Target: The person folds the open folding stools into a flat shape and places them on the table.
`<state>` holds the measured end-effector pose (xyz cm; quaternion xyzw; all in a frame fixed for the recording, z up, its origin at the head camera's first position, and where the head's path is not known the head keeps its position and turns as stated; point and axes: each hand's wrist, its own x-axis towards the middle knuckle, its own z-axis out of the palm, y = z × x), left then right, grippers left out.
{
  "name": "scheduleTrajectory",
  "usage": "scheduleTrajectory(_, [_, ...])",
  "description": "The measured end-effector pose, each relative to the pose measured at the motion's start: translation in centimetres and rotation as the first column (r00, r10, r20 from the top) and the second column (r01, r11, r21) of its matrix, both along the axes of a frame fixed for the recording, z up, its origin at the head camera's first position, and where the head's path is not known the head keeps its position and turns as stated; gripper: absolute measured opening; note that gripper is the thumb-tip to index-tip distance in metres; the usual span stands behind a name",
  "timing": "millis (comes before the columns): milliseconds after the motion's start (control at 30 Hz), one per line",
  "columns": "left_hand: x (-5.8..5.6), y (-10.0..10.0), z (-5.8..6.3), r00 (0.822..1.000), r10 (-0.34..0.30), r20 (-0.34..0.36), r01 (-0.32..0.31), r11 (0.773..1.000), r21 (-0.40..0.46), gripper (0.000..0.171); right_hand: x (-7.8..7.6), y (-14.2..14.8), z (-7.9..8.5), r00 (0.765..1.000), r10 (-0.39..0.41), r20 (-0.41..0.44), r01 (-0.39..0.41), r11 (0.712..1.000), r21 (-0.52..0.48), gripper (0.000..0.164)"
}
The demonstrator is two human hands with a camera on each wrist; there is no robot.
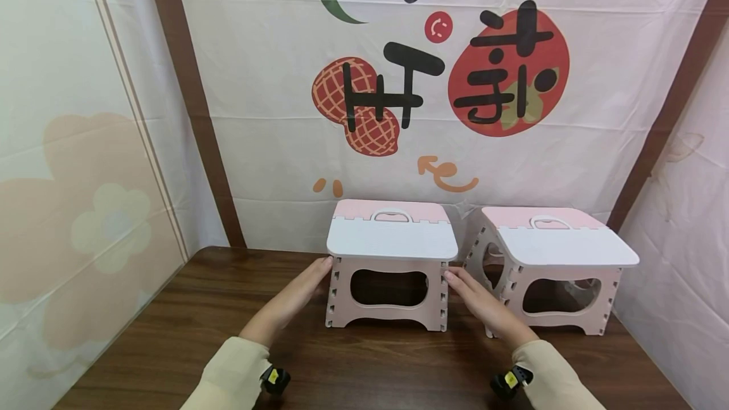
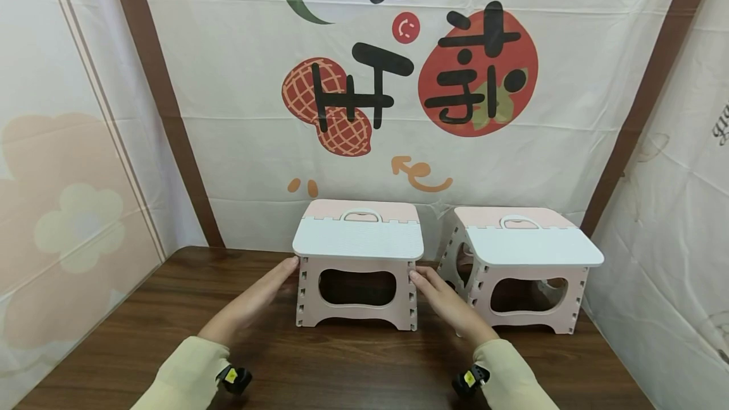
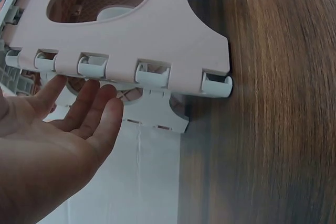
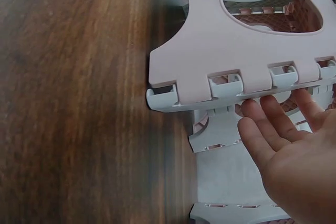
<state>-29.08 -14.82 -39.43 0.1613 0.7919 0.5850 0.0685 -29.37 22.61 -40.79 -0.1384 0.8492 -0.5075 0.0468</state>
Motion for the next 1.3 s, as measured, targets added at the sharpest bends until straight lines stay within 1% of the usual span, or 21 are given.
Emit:
scheduleTrajectory(100, [0.0, 0.0, 0.0, 1.000, 0.001, 0.010, -0.001, 1.000, -0.017, 0.073, -0.1, 0.0, -0.2, 1.000, -0.004, 0.006, 0.004, 1.000, -0.009, 0.060])
scheduleTrajectory(200, [0.0, 0.1, -0.2, 1.000, 0.016, -0.005, -0.016, 0.998, -0.063, 0.073, -0.1, -0.1, -0.5, 1.000, -0.018, -0.001, 0.018, 1.000, 0.007, 0.058])
scheduleTrajectory(267, [0.0, 0.2, -0.4, 0.999, 0.031, -0.032, -0.034, 0.993, -0.113, 0.072, -0.1, -0.1, -0.7, 1.000, -0.018, -0.003, 0.018, 1.000, 0.005, 0.057])
scheduleTrajectory(367, [0.0, 0.4, -0.7, 0.995, 0.037, -0.088, -0.052, 0.983, -0.175, 0.068, -0.2, -0.2, -1.0, 1.000, -0.020, -0.011, 0.020, 1.000, 0.004, 0.054])
scheduleTrajectory(533, [0.0, 0.5, -1.2, 0.987, 0.042, -0.158, -0.077, 0.972, -0.220, 0.066, -0.3, -0.4, -1.4, 0.999, -0.036, -0.027, 0.036, 0.999, 0.002, 0.049])
scheduleTrajectory(633, [0.1, 0.5, -1.3, 0.981, 0.052, -0.186, -0.101, 0.960, -0.260, 0.069, -0.3, -0.4, -1.6, 0.999, -0.040, -0.032, 0.041, 0.999, 0.013, 0.050])
scheduleTrajectory(767, [0.2, 0.5, -1.6, 0.977, 0.062, -0.204, -0.125, 0.941, -0.313, 0.081, -0.4, -0.4, -1.9, 0.998, -0.042, -0.038, 0.042, 0.999, 0.006, 0.052])
scheduleTrajectory(867, [0.3, 0.5, -1.8, 0.975, 0.064, -0.214, -0.134, 0.934, -0.332, 0.085, -0.4, -0.4, -2.1, 0.998, -0.035, -0.043, 0.035, 0.999, -0.012, 0.052])
scheduleTrajectory(1067, [0.4, 0.7, -2.0, 0.968, 0.099, -0.229, -0.174, 0.925, -0.338, 0.077, -0.5, -0.7, -2.5, 0.997, -0.047, -0.054, 0.045, 0.999, -0.024, 0.051])
scheduleTrajectory(1167, [0.3, 0.9, -2.0, 0.965, 0.119, -0.232, -0.196, 0.917, -0.347, 0.082, -0.5, -0.8, -2.6, 0.996, -0.061, -0.060, 0.060, 0.998, -0.031, 0.049])
scheduleTrajectory(1300, [0.3, 1.2, -2.1, 0.959, 0.136, -0.249, -0.222, 0.906, -0.360, 0.084, -0.5, -1.1, -2.7, 0.991, -0.092, -0.096, 0.092, 0.996, -0.002, 0.047])
